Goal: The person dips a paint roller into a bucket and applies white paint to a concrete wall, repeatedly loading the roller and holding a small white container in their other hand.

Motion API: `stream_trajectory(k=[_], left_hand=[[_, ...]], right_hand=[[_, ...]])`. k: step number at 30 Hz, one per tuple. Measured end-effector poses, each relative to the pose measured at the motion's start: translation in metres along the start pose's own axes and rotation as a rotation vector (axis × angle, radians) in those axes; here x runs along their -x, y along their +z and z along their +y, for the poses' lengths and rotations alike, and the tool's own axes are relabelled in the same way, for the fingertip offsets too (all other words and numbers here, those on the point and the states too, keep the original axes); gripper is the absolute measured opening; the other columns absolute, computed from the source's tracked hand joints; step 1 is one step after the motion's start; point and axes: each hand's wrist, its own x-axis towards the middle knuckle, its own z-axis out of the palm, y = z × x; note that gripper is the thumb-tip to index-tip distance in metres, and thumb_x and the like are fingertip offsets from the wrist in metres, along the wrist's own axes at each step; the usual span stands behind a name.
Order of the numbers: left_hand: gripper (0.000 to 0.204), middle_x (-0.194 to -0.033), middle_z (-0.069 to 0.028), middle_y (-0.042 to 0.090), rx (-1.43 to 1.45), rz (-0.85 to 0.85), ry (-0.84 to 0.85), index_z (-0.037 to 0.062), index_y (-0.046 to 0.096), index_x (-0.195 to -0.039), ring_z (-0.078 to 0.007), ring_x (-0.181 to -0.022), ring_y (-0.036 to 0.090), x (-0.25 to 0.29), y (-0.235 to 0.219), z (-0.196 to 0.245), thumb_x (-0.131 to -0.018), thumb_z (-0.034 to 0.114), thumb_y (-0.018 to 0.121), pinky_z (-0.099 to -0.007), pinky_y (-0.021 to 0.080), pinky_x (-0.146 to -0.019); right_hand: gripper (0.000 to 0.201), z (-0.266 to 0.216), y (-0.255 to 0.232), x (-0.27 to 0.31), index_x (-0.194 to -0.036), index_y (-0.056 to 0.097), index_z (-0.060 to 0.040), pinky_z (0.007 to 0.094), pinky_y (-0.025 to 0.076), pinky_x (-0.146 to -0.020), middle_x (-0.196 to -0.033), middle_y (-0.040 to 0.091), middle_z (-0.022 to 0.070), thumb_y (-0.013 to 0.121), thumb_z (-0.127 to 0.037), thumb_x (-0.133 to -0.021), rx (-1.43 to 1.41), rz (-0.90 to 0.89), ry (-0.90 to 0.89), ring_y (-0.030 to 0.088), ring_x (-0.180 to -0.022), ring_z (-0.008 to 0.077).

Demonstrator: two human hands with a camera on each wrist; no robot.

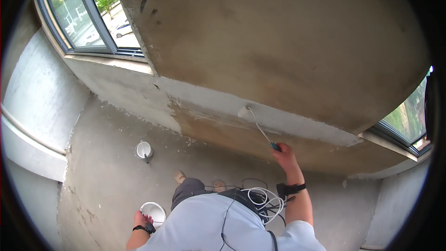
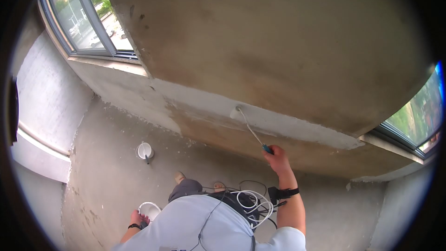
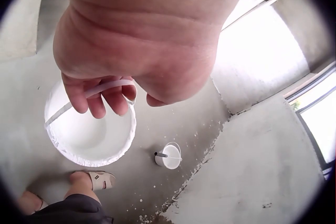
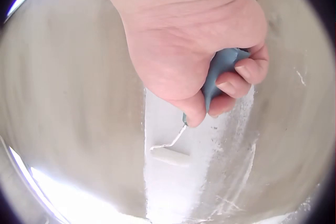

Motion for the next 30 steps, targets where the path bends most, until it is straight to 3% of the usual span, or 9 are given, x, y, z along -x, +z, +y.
stream_trajectory(k=[2, 6, 11, 15, 18, 22, 27, 28, 30], left_hand=[[0.027, -0.08, -0.0028, 0.048, 0.024, -0.025, -0.012, 0.0113, 0.043, -0.09, -0.0237, -0.081, 0.048, -0.005, -0.018, -0.004, -0.086, 0.038, 0.046, -0.0414, 0.04, -0.078], [0.02, -0.07, -0.0038, 0.046, 0.09, 0.066, -0.033, 0.0119, 0.042, -0.084, -0.0249, -0.069, 0.048, -0.013, -0.041, -0.016, -0.085, 0.031, 0.043, -0.0443, 0.041, -0.067], [0.016, -0.074, -0.0045, 0.045, 0.182, 0.112, 0.012, 0.0096, 0.042, -0.088, -0.0209, -0.067, 0.048, 0.047, -0.04, -0.025, -0.086, 0.025, 0.042, -0.0445, 0.044, -0.068], [0.017, -0.081, -0.0063, 0.044, 0.156, 0.151, 0.007, 0.0074, 0.041, -0.092, -0.0197, -0.066, 0.047, 0.055, -0.043, -0.027, -0.086, 0.023, 0.042, -0.0461, 0.046, -0.069], [0.026, -0.081, -0.0035, 0.046, 0.132, 0.136, 0.009, 0.0125, 0.042, -0.091, -0.0245, -0.079, 0.046, 0.046, -0.045, -0.03, -0.085, 0.038, 0.045, -0.0419, 0.04, -0.076], [0.017, -0.082, -0.0065, 0.044, 0.102, 0.141, 0.006, 0.007, 0.042, -0.091, -0.0197, -0.066, 0.046, 0.052, -0.029, -0.021, -0.086, 0.023, 0.043, -0.0492, 0.046, -0.071], [0.019, -0.076, -0.0056, 0.045, 0.053, 0.043, -0.009, 0.0099, 0.041, -0.086, -0.0238, -0.065, 0.046, 0.017, -0.02, -0.013, -0.085, 0.029, 0.045, -0.0459, 0.044, -0.066], [0.028, -0.079, -0.0005, 0.047, -0.02, 0.003, -0.042, 0.0136, 0.044, -0.092, -0.0223, -0.081, 0.047, 0.008, -0.02, -0.011, -0.086, 0.041, 0.046, -0.0404, 0.039, -0.078], [0.028, -0.079, -0.001, 0.047, -0.016, 0.009, -0.028, 0.0136, 0.044, -0.094, -0.0221, -0.08, 0.047, -0.006, -0.012, -0.007, -0.086, 0.04, 0.046, -0.0398, 0.039, -0.077]], right_hand=[[0.028, -0.018, 0.016, -0.011, -0.095, 0.063, 0.0, 0.0292, 0.045, -0.06, -0.072, 0.06, 0.0027, 0.067, -0.024, -0.08, 0.157, -0.022, -0.114, 0.055, -0.066, 0.012], [0.03, -0.033, 0.041, -0.032, -0.094, 0.064, -0.0012, 0.0305, 0.046, -0.063, -0.074, 0.062, 0.0062, 0.068, -0.027, -0.079, 0.169, -0.078, -0.094, 0.057, -0.069, 0.0152], [0.028, -0.038, 0.063, -0.044, -0.091, 0.064, -0.002, 0.0316, 0.046, -0.065, -0.076, 0.065, 0.0087, 0.068, -0.027, -0.078, 0.177, -0.132, -0.119, 0.06, -0.07, 0.0179], [0.023, -0.034, 0.07, -0.044, -0.089, 0.063, -0.0014, 0.0269, 0.042, -0.057, -0.067, 0.058, 0.0005, 0.067, -0.022, -0.08, 0.159, -0.101, -0.17, 0.053, -0.061, 0.0097], [0.022, -0.025, 0.066, -0.037, -0.089, 0.063, -0.0018, 0.027, 0.042, -0.056, -0.067, 0.058, 0.0003, 0.068, -0.021, -0.079, 0.104, -0.075, -0.125, 0.052, -0.06, 0.0096], [0.023, -0.004, 0.049, -0.027, -0.092, 0.063, -0.0012, 0.0257, 0.041, -0.055, -0.068, 0.058, 0.0001, 0.068, -0.019, -0.079, 0.019, -0.049, -0.043, 0.051, -0.061, 0.0087], [0.024, 0.016, 0.012, 0.001, -0.093, 0.062, 0.0, 0.0242, 0.04, -0.053, -0.069, 0.057, -0.0001, 0.068, -0.019, -0.079, -0.031, 0.011, 0.065, 0.05, -0.06, 0.0075], [0.024, 0.02, 0.004, 0.007, -0.093, 0.062, 0.0004, 0.0242, 0.039, -0.052, -0.068, 0.057, -0.0003, 0.068, -0.018, -0.079, -0.008, 0.043, 0.09, 0.05, -0.058, 0.0073], [0.024, 0.028, -0.011, 0.02, -0.093, 0.062, 0.0007, 0.0242, 0.039, -0.05, -0.067, 0.057, -0.0005, 0.068, -0.018, -0.079, 0.014, 0.087, 0.119, 0.049, -0.057, 0.0071]])
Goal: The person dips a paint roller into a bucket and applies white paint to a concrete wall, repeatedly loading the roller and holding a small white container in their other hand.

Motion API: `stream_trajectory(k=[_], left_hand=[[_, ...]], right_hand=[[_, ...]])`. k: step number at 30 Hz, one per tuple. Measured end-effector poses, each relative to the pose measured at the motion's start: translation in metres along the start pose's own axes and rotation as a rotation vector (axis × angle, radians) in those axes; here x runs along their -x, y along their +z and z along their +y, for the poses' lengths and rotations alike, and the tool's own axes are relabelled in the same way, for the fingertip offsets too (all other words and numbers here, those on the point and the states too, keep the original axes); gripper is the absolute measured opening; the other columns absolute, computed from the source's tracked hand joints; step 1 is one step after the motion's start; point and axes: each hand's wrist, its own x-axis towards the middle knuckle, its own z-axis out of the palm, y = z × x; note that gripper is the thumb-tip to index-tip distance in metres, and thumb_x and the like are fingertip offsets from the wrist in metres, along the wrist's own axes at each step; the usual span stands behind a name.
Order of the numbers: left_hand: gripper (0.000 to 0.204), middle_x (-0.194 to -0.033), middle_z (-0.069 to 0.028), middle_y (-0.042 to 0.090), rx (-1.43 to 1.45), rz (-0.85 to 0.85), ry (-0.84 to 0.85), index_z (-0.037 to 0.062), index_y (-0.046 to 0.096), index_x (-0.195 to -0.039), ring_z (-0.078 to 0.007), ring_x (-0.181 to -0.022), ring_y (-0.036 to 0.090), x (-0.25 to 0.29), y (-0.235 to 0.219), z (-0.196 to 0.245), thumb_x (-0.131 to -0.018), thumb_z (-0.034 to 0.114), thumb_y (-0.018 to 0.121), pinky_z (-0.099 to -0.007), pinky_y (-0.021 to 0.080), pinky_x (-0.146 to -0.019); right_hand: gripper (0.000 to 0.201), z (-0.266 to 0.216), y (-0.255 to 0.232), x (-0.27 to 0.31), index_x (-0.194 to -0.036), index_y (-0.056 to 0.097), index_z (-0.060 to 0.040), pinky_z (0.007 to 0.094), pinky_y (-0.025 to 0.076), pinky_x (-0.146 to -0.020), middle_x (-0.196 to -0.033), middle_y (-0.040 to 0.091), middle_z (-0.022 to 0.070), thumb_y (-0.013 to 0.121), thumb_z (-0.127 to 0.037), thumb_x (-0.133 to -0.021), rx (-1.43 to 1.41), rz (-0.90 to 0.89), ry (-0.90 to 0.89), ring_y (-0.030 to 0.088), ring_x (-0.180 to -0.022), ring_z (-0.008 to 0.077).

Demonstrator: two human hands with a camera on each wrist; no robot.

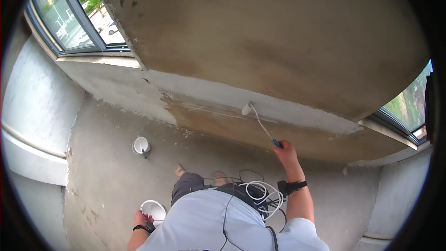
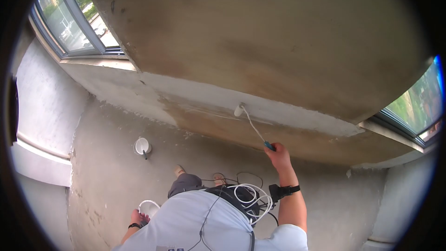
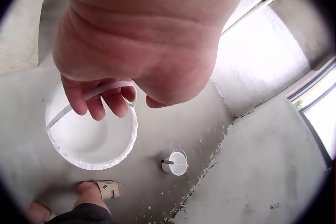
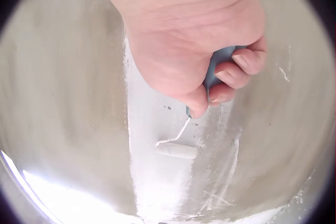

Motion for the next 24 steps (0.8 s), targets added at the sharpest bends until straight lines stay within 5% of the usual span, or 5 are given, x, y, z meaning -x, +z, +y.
stream_trajectory(k=[8, 15, 24], left_hand=[[0.029, -0.083, -0.0029, 0.048, -0.065, -0.054, 0.104, 0.0122, 0.044, -0.101, -0.0221, -0.08, 0.048, 0.0, 0.05, 0.028, -0.087, 0.037, 0.048, -0.0377, 0.041, -0.071], [0.03, -0.082, -0.0034, 0.048, -0.151, -0.081, 0.143, 0.011, 0.046, -0.102, -0.0229, -0.076, 0.05, -0.004, 0.08, 0.047, -0.087, 0.037, 0.046, -0.0403, 0.042, -0.068], [0.028, -0.082, -0.0037, 0.048, -0.141, -0.069, 0.128, 0.0108, 0.046, -0.096, -0.023, -0.076, 0.05, -0.001, 0.072, 0.047, -0.087, 0.037, 0.045, -0.0411, 0.042, -0.067]], right_hand=[[0.02, 0.031, -0.037, 0.046, -0.095, 0.061, 0.0024, 0.0214, 0.03, -0.044, -0.061, 0.049, -0.0035, 0.065, -0.015, -0.085, -0.238, 0.155, 0.163, 0.043, -0.051, 0.0048], [0.023, 0.056, -0.043, 0.049, -0.095, 0.062, 0.002, 0.0216, 0.033, -0.047, -0.063, 0.052, -0.0034, 0.068, -0.017, -0.083, -0.275, 0.21, 0.089, 0.043, -0.053, 0.0044], [0.021, 0.031, -0.013, 0.041, -0.09, 0.059, -0.0004, 0.0218, 0.028, -0.041, -0.063, 0.049, -0.0035, 0.065, -0.02, -0.086, -0.403, 0.064, 0.155, 0.04, -0.048, 0.0045]])
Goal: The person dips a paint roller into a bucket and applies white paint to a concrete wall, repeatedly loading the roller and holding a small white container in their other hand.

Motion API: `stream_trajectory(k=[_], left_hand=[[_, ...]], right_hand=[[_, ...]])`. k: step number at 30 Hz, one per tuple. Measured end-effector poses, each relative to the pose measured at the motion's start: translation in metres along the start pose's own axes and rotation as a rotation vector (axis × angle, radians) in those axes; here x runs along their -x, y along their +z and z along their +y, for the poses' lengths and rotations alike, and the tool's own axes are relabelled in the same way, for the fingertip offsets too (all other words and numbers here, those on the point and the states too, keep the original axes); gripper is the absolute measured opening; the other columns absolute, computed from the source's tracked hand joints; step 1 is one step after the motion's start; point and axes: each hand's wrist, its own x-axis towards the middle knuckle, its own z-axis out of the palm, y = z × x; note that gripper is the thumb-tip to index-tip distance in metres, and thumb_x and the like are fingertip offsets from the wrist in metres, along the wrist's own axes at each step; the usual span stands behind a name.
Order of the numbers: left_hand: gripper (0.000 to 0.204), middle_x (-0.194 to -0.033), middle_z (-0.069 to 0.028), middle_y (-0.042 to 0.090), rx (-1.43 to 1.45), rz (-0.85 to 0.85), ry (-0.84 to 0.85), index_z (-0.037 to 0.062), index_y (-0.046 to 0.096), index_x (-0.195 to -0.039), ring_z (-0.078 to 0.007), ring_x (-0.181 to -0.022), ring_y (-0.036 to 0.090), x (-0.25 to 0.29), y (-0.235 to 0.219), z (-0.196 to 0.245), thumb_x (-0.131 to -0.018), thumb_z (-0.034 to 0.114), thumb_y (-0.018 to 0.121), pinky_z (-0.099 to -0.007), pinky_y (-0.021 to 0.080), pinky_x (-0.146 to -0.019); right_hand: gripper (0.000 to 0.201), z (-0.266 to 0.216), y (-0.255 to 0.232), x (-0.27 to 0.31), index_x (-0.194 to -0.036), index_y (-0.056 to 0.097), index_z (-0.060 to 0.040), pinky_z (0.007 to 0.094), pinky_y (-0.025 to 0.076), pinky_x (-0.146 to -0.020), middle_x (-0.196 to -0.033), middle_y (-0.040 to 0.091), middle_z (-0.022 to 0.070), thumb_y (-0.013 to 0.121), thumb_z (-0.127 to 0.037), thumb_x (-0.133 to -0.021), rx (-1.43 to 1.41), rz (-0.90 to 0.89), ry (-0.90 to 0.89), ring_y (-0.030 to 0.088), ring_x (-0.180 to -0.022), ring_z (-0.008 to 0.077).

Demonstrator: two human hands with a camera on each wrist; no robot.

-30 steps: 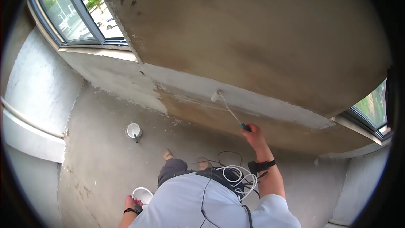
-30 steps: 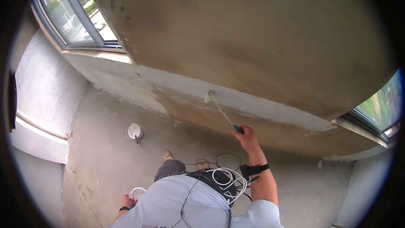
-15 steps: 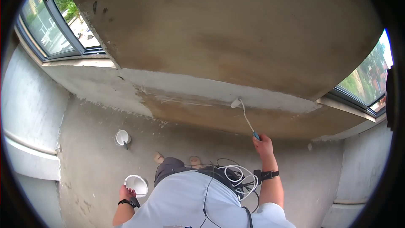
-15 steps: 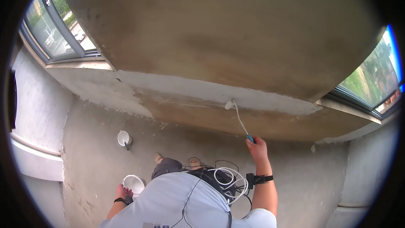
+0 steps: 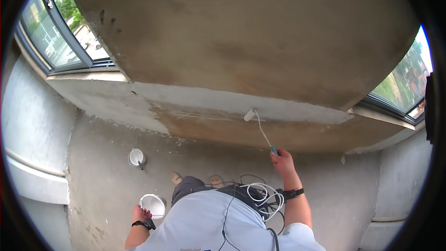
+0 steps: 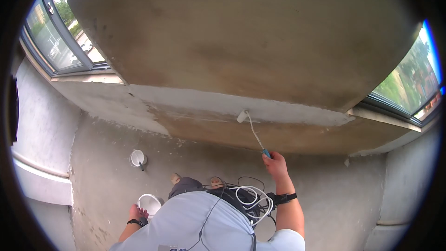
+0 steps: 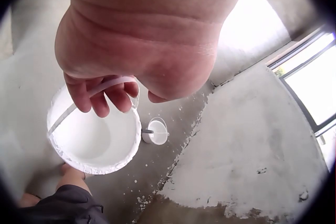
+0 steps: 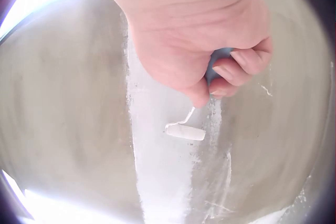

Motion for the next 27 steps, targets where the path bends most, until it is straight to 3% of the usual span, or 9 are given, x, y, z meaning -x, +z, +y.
stream_trajectory(k=[2, 5, 9, 14, 16, 21, 27], left_hand=[[0.028, -0.082, -0.0037, 0.048, 0.012, 0.005, -0.021, 0.0111, 0.046, -0.094, -0.0229, -0.075, 0.049, -0.005, -0.009, -0.005, -0.087, 0.038, 0.045, -0.0409, 0.042, -0.067], [0.029, -0.084, -0.0036, 0.047, 0.073, 0.016, -0.039, 0.0113, 0.045, -0.096, -0.0226, -0.077, 0.048, -0.011, -0.019, -0.011, -0.087, 0.039, 0.046, -0.0402, 0.041, -0.07], [0.032, -0.087, -0.0032, 0.046, 0.097, 0.039, -0.058, 0.0107, 0.044, -0.1, -0.0224, -0.083, 0.046, -0.009, -0.028, -0.013, -0.087, 0.04, 0.046, -0.0398, 0.039, -0.076], [0.035, -0.089, -0.0028, 0.046, 0.093, 0.05, -0.086, 0.0108, 0.043, -0.103, -0.0229, -0.085, 0.046, -0.011, -0.043, -0.014, -0.086, 0.041, 0.046, -0.0405, 0.039, -0.079], [0.018, -0.078, -0.0045, 0.042, 0.12, 0.09, -0.093, 0.011, 0.04, -0.086, -0.0224, -0.068, 0.045, 0.008, -0.042, -0.013, -0.082, 0.028, 0.047, -0.0429, 0.042, -0.065], [0.015, -0.077, -0.0048, 0.042, 0.166, 0.118, -0.02, 0.0102, 0.039, -0.086, -0.0202, -0.066, 0.045, 0.066, -0.032, -0.013, -0.082, 0.023, 0.046, -0.0423, 0.044, -0.064], [0.015, -0.075, -0.0049, 0.042, 0.209, 0.113, -0.021, 0.0105, 0.039, -0.085, -0.0206, -0.067, 0.046, 0.039, -0.04, -0.023, -0.083, 0.024, 0.046, -0.0416, 0.044, -0.065]], right_hand=[[0.021, -0.017, 0.01, 0.008, -0.093, 0.058, -0.0009, 0.0214, 0.026, -0.039, -0.062, 0.047, -0.004, 0.065, -0.019, -0.086, -0.099, -0.079, 0.106, 0.038, -0.047, 0.0039], [0.023, -0.025, 0.024, 0.008, -0.095, 0.058, -0.0005, 0.0211, 0.024, -0.038, -0.06, 0.044, -0.0043, 0.065, -0.02, -0.086, -0.11, -0.111, 0.129, 0.036, -0.046, 0.0034], [0.019, -0.036, 0.044, 0.003, -0.093, 0.057, -0.0008, 0.0211, 0.023, -0.038, -0.061, 0.045, -0.0036, 0.064, -0.017, -0.086, -0.054, -0.114, 0.111, 0.036, -0.045, 0.0034], [0.027, -0.04, 0.073, -0.014, -0.096, 0.06, 0.0017, 0.022, 0.03, -0.041, -0.062, 0.049, -0.0032, 0.067, -0.021, -0.083, 0.144, -0.151, 0.019, 0.041, -0.048, 0.0045], [0.027, -0.041, 0.081, -0.021, -0.095, 0.06, 0.0017, 0.0221, 0.031, -0.042, -0.063, 0.05, -0.0028, 0.068, -0.021, -0.083, 0.152, -0.174, 0.001, 0.042, -0.049, 0.0047], [0.026, -0.045, 0.093, -0.029, -0.092, 0.059, 0.0013, 0.0215, 0.03, -0.042, -0.063, 0.05, -0.0028, 0.068, -0.021, -0.083, 0.125, -0.24, 0.007, 0.041, -0.049, 0.0042], [0.02, -0.047, 0.084, -0.024, -0.09, 0.057, 0.0006, 0.02, 0.026, -0.039, -0.061, 0.046, -0.0037, 0.065, -0.016, -0.084, -0.035, -0.296, 0.1, 0.038, -0.048, 0.0031]])
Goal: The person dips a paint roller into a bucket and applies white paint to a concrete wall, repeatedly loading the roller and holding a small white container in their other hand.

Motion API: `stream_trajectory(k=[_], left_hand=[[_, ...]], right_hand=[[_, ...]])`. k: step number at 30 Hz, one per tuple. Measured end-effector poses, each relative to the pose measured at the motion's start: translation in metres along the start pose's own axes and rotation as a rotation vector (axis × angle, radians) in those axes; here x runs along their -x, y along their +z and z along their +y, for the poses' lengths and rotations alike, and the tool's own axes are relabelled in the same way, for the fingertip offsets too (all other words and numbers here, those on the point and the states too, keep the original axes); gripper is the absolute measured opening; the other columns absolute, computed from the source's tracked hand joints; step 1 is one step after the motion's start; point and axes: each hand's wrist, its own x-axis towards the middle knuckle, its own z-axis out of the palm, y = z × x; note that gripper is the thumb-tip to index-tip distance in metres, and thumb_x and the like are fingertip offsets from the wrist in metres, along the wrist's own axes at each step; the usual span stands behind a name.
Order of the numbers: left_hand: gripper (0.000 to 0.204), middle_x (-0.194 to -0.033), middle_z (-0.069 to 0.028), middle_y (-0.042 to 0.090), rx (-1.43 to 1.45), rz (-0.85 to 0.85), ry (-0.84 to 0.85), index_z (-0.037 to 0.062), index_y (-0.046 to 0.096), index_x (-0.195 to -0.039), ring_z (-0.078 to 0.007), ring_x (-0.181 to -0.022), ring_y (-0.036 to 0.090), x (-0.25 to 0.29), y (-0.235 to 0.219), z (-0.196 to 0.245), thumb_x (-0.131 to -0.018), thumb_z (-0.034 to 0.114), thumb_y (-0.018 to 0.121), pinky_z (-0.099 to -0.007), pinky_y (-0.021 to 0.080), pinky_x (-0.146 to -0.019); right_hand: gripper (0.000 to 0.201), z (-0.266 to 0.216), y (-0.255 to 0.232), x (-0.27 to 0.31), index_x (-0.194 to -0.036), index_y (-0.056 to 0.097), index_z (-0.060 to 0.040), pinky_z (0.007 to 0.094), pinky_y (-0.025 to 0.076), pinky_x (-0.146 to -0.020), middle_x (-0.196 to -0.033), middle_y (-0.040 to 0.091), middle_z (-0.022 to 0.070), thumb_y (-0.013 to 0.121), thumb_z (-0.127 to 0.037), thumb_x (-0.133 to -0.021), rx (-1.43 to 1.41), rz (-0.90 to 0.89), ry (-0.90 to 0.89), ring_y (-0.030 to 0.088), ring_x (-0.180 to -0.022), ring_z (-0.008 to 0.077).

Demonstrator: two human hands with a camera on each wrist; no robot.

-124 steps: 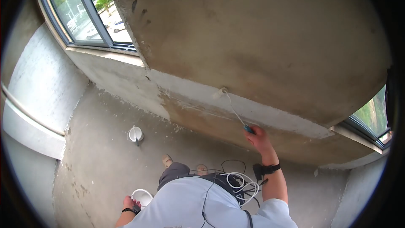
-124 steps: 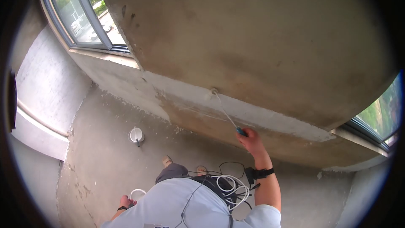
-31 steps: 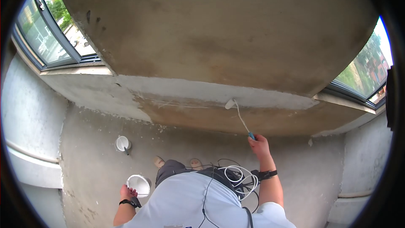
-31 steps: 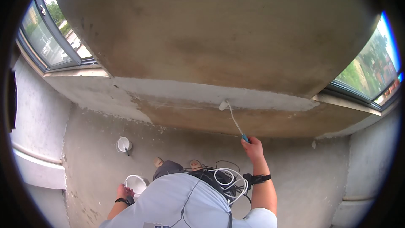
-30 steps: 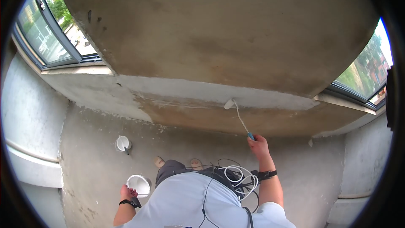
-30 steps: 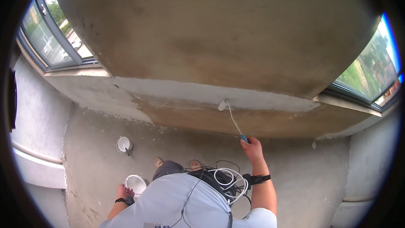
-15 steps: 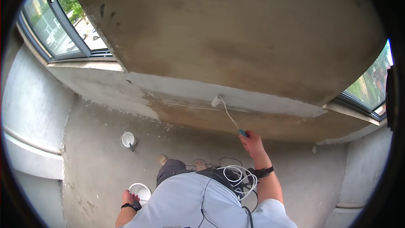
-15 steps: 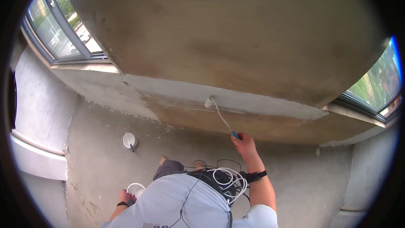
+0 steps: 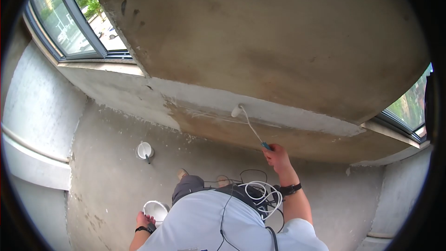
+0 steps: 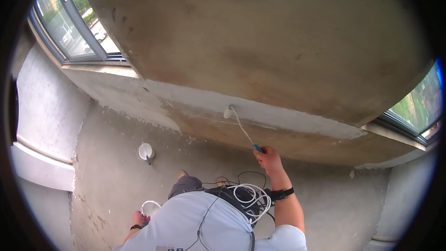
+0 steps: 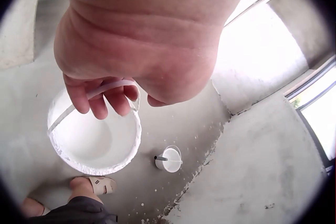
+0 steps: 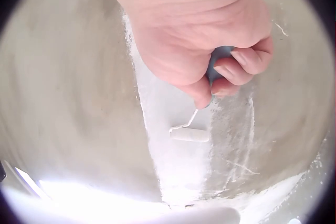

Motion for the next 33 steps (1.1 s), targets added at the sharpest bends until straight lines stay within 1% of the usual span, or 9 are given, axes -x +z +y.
stream_trajectory(k=[2, 4, 9, 11, 17, 23, 25, 28, 33], left_hand=[[0.016, -0.075, -0.005, 0.043, -0.008, -0.017, -0.017, 0.0108, 0.039, -0.085, -0.0217, -0.067, 0.046, -0.013, 0.002, 0.0, -0.083, 0.025, 0.046, -0.0424, 0.044, -0.065], [0.023, -0.075, -0.0006, 0.046, -0.088, -0.033, -0.088, 0.0146, 0.046, -0.09, -0.0202, -0.076, 0.046, -0.021, 0.005, 0.001, -0.085, 0.037, 0.046, -0.0384, 0.04, -0.074], [0.025, -0.077, -0.0006, 0.046, -0.126, -0.084, -0.088, 0.0141, 0.045, -0.09, -0.0201, -0.077, 0.046, -0.03, 0.015, -0.002, -0.085, 0.038, 0.046, -0.038, 0.039, -0.074], [0.026, -0.078, -0.0007, 0.047, -0.133, -0.098, -0.087, 0.0139, 0.045, -0.091, -0.0202, -0.078, 0.046, -0.038, 0.021, -0.004, -0.085, 0.039, 0.046, -0.038, 0.039, -0.074], [0.027, -0.08, -0.0011, 0.047, -0.135, -0.141, -0.118, 0.014, 0.043, -0.095, -0.0214, -0.082, 0.046, -0.046, 0.043, -0.002, -0.086, 0.039, 0.045, -0.0392, 0.04, -0.075], [0.026, -0.079, -0.0015, 0.049, -0.129, -0.124, -0.081, 0.0148, 0.044, -0.096, -0.0225, -0.081, 0.049, -0.04, 0.069, 0.009, -0.086, 0.038, 0.046, -0.04, 0.041, -0.076], [0.025, -0.077, -0.0014, 0.049, -0.16, -0.187, -0.073, 0.0146, 0.043, -0.095, -0.0219, -0.078, 0.05, -0.039, 0.073, 0.012, -0.086, 0.038, 0.046, -0.0397, 0.042, -0.073], [0.025, -0.075, -0.0015, 0.049, -0.159, -0.174, -0.01, 0.0142, 0.044, -0.094, -0.0214, -0.076, 0.05, -0.024, 0.079, 0.012, -0.086, 0.038, 0.045, -0.0389, 0.042, -0.071], [0.025, -0.073, -0.0017, 0.048, -0.172, -0.17, -0.031, 0.0131, 0.044, -0.09, -0.021, -0.077, 0.05, -0.03, 0.074, 0.021, -0.086, 0.037, 0.045, -0.0378, 0.042, -0.07]], right_hand=[[0.018, 0.006, -0.009, 0.004, -0.089, 0.056, 0.0007, 0.0202, 0.024, -0.039, -0.061, 0.046, -0.0035, 0.065, -0.014, -0.084, -0.03, -0.005, 0.006, 0.036, -0.046, 0.0031], [0.018, 0.01, -0.016, 0.01, -0.089, 0.056, 0.0007, 0.0203, 0.024, -0.038, -0.062, 0.046, -0.0034, 0.065, -0.014, -0.084, -0.072, 0.029, 0.018, 0.036, -0.045, 0.003], [0.012, 0.015, -0.039, 0.034, -0.087, 0.054, -0.0027, 0.0204, 0.02, -0.036, -0.063, 0.043, -0.003, 0.061, -0.011, -0.087, -0.149, 0.115, 0.047, 0.03, -0.042, 0.0021], [0.017, 0.021, -0.052, 0.044, -0.091, 0.056, 0.0012, 0.0214, 0.022, -0.037, -0.061, 0.045, -0.0022, 0.065, -0.012, -0.084, -0.2, 0.167, 0.052, 0.035, -0.043, 0.0036], [0.018, 0.03, -0.073, 0.065, -0.093, 0.057, 0.0017, 0.0218, 0.022, -0.036, -0.062, 0.047, -0.0011, 0.065, -0.012, -0.085, -0.216, 0.295, 0.022, 0.035, -0.042, 0.0048], [0.018, 0.038, -0.083, 0.066, -0.092, 0.059, 0.0021, 0.0218, 0.024, -0.038, -0.061, 0.048, -0.0013, 0.066, -0.013, -0.084, -0.189, 0.341, -0.017, 0.038, -0.044, 0.0051], [0.018, 0.033, -0.077, 0.068, -0.092, 0.059, 0.002, 0.0218, 0.024, -0.038, -0.061, 0.048, -0.0015, 0.066, -0.013, -0.084, -0.176, 0.336, -0.018, 0.038, -0.044, 0.005], [0.018, 0.03, -0.07, 0.061, -0.091, 0.058, 0.0018, 0.0218, 0.024, -0.039, -0.061, 0.048, -0.0021, 0.066, -0.012, -0.084, -0.171, 0.29, -0.02, 0.037, -0.044, 0.0048], [0.016, 0.021, -0.054, 0.051, -0.089, 0.058, 0.0008, 0.022, 0.022, -0.038, -0.059, 0.045, -0.0031, 0.066, -0.012, -0.084, -0.237, 0.193, -0.001, 0.035, -0.044, 0.0044]])
